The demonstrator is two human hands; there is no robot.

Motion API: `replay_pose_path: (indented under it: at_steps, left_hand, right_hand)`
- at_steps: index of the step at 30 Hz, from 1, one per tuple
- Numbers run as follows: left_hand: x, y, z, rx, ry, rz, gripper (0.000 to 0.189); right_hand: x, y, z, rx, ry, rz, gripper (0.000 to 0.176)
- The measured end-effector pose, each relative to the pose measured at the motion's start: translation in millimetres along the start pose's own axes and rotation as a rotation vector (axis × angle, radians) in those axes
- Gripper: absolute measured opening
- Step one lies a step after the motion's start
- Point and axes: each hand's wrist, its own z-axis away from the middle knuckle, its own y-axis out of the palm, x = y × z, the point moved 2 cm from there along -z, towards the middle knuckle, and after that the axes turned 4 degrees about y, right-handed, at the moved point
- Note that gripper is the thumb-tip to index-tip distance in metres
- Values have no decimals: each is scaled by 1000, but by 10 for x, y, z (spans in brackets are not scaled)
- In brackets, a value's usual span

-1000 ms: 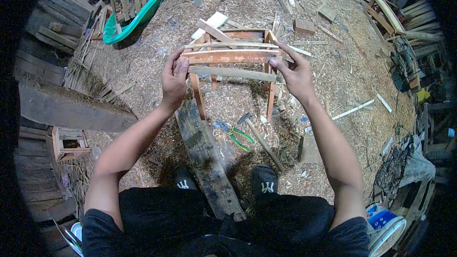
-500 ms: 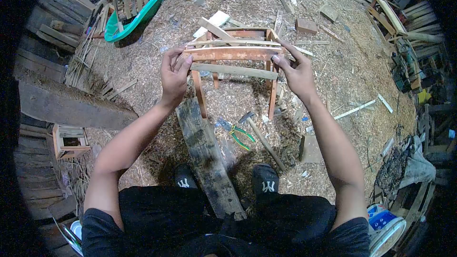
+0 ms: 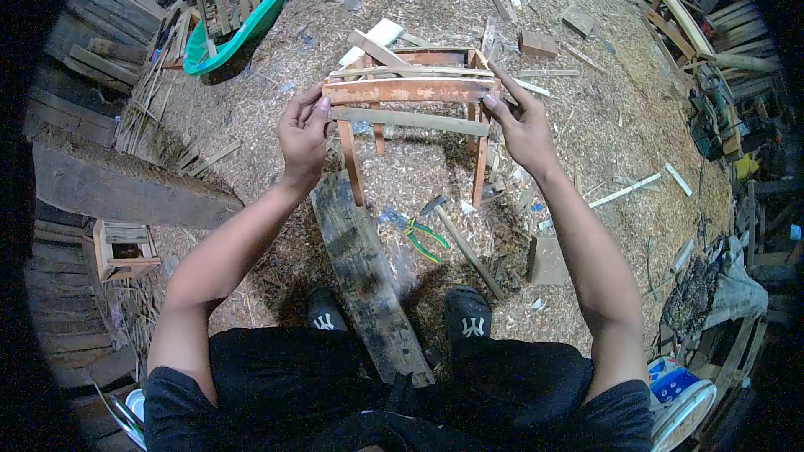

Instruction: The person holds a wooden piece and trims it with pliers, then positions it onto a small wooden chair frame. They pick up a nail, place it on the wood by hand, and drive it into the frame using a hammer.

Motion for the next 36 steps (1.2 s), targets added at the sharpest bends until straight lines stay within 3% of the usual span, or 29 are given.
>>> replay_pose_path:
  at_steps: [3, 9, 14, 19, 21, 36]
  left_hand:
    - [1, -31, -12, -25, -96, -10, 29]
    - [-18, -15, -29, -20, -99, -16, 29]
    - [9, -19, -47, -3, -59, -24, 37]
    - [-10, -63, -38, 5, -138, -71, 41]
    - [-4, -68, -40, 16, -130, -74, 41]
    - [-27, -62, -62, 107, -114, -70, 42]
  right_hand:
    - [11, 12, 2, 20, -28, 64, 54]
    - [7, 8, 7, 29, -4, 54, 53]
    - [-26, 36, 2, 29, -24, -129, 52]
    - [12, 16, -1, 69, -16, -24, 53]
    - [15, 29, -3, 80, 54, -152, 51]
    - [12, 78, -17, -7, -1, -127, 45]
